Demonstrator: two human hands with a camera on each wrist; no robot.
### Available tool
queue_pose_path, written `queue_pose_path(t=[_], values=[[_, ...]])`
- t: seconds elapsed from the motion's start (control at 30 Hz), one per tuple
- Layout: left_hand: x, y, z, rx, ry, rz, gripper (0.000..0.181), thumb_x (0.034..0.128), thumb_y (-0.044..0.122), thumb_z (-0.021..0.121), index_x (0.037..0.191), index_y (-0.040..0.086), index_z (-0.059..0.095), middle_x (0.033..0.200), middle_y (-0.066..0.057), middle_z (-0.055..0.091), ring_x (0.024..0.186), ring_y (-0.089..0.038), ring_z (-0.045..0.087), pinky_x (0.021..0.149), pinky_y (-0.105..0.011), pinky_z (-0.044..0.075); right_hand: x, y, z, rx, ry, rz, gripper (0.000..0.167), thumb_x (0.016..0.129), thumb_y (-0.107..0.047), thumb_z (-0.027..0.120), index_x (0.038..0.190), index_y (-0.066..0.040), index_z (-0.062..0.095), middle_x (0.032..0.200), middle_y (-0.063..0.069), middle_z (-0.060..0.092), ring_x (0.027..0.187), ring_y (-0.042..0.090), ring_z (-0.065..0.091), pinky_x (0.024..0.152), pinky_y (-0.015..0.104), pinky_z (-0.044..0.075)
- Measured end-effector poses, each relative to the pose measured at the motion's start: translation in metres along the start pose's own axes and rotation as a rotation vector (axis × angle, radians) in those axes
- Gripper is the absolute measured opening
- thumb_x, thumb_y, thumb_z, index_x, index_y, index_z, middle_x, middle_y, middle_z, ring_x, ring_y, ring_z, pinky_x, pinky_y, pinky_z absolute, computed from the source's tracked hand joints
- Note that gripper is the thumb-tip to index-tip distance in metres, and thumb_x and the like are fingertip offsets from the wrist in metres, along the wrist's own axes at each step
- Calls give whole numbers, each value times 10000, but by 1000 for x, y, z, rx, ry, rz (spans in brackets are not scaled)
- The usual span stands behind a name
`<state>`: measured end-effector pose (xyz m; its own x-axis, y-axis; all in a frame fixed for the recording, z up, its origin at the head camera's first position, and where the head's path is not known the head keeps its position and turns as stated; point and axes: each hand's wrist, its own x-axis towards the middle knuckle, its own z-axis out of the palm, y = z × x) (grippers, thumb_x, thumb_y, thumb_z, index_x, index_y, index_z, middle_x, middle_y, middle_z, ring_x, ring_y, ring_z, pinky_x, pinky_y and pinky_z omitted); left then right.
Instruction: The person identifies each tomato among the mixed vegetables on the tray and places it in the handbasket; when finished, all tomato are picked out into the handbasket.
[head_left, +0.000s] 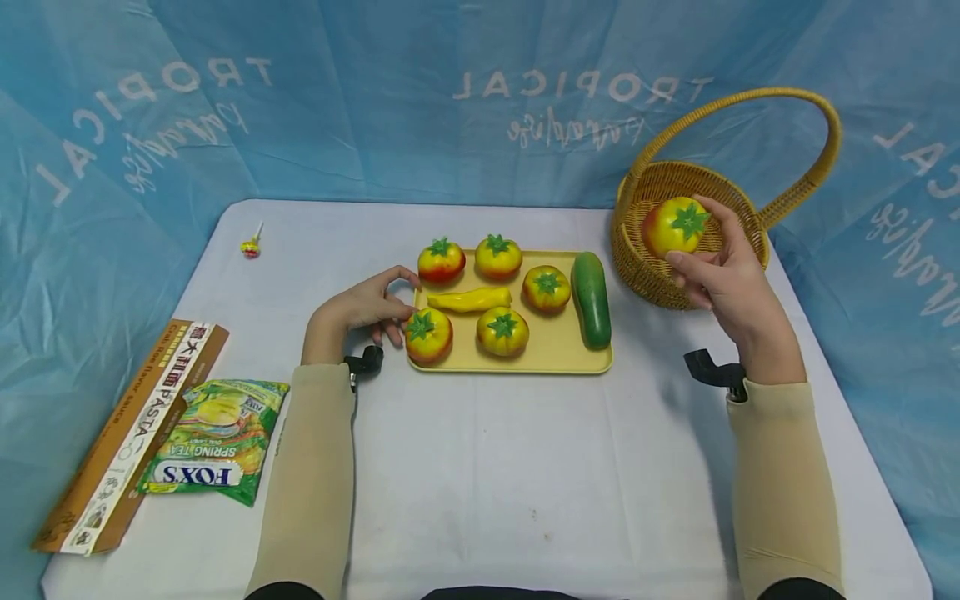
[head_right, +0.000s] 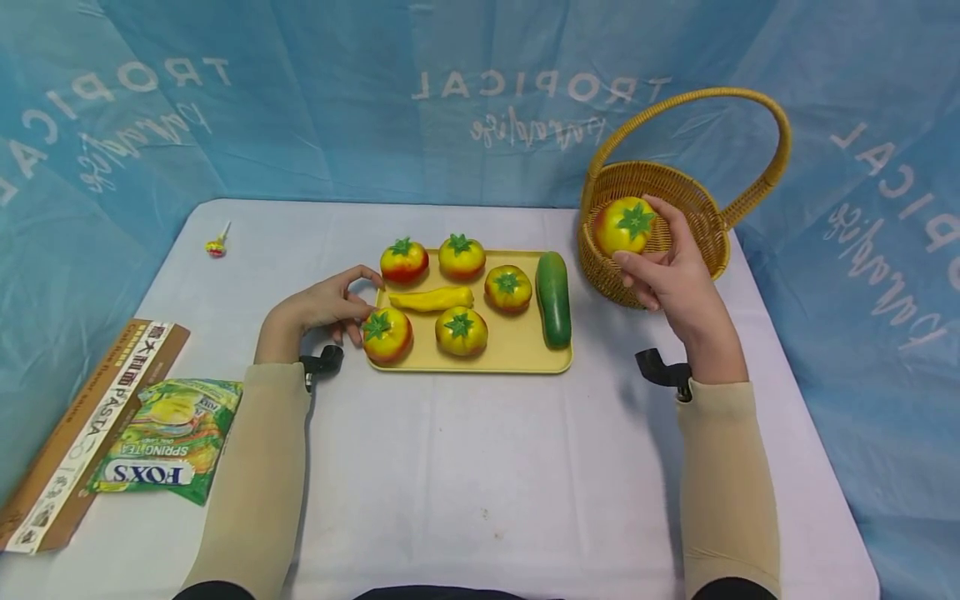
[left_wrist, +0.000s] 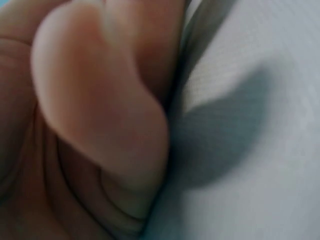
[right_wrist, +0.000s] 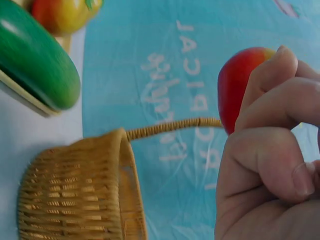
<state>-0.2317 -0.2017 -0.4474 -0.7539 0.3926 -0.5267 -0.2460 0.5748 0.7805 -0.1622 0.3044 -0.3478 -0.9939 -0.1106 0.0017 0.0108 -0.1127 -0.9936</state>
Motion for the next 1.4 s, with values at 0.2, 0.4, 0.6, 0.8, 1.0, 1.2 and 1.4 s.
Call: queue_pose_path(t=[0.2,0.4,0.6,0.8,1.0,1.2,1.4], values=[[0,-1,1,-8,-7,9,507,1000,246,689,1428,251,418,794,-102,770,586,-238,733,503,-281,533,21,6,-15,42,123,7,830,945,-3,759,1579,-304,316,700,39,709,486,124,565,382,228,307],[-1,-1,3,-7,-7,13,512,1004,247,686,1439,242,415,792,-96,772,580,-234,730,506,-283,535,42,20,-32,15,201,73,877,930,-114,808,1603,-328,287,736,10,702,510,111,570,411,212,340],[-3,-1,4,-6,-6,14,509,1006,241,679,1443,248,417,789,-99,771,576,-233,728,503,-289,539,56,32,-42,-34,241,183,918,941,-175,801,1637,-344,226,746,-6,703,488,101,530,433,212,373],[-2,-2,3,-10,-6,20,486,1011,242,676,1427,256,424,796,-109,769,577,-238,729,502,-289,539,63,34,-43,-65,242,226,910,955,-195,786,1640,-368,212,836,1,700,520,97,537,461,218,380],[-3,0,2,-3,0,28,480,1016,243,673,1426,254,423,789,-106,767,577,-238,729,505,-293,543,65,30,-41,-96,246,265,946,964,-226,776,1668,-385,164,922,-7,674,530,87,537,463,214,382],[-6,2,1,12,9,25,513,1009,259,682,1447,248,415,783,-102,773,577,-232,726,510,-294,547,65,24,-37,-110,234,287,984,961,-231,781,1686,-375,133,878,-7,682,511,92,523,462,231,368],[-6,2,0,22,4,24,547,1010,271,680,1478,236,399,779,-94,775,579,-222,725,520,-292,550,67,23,-36,-144,234,312,986,958,-230,784,1696,-344,140,943,3,659,527,87,543,470,230,383]])
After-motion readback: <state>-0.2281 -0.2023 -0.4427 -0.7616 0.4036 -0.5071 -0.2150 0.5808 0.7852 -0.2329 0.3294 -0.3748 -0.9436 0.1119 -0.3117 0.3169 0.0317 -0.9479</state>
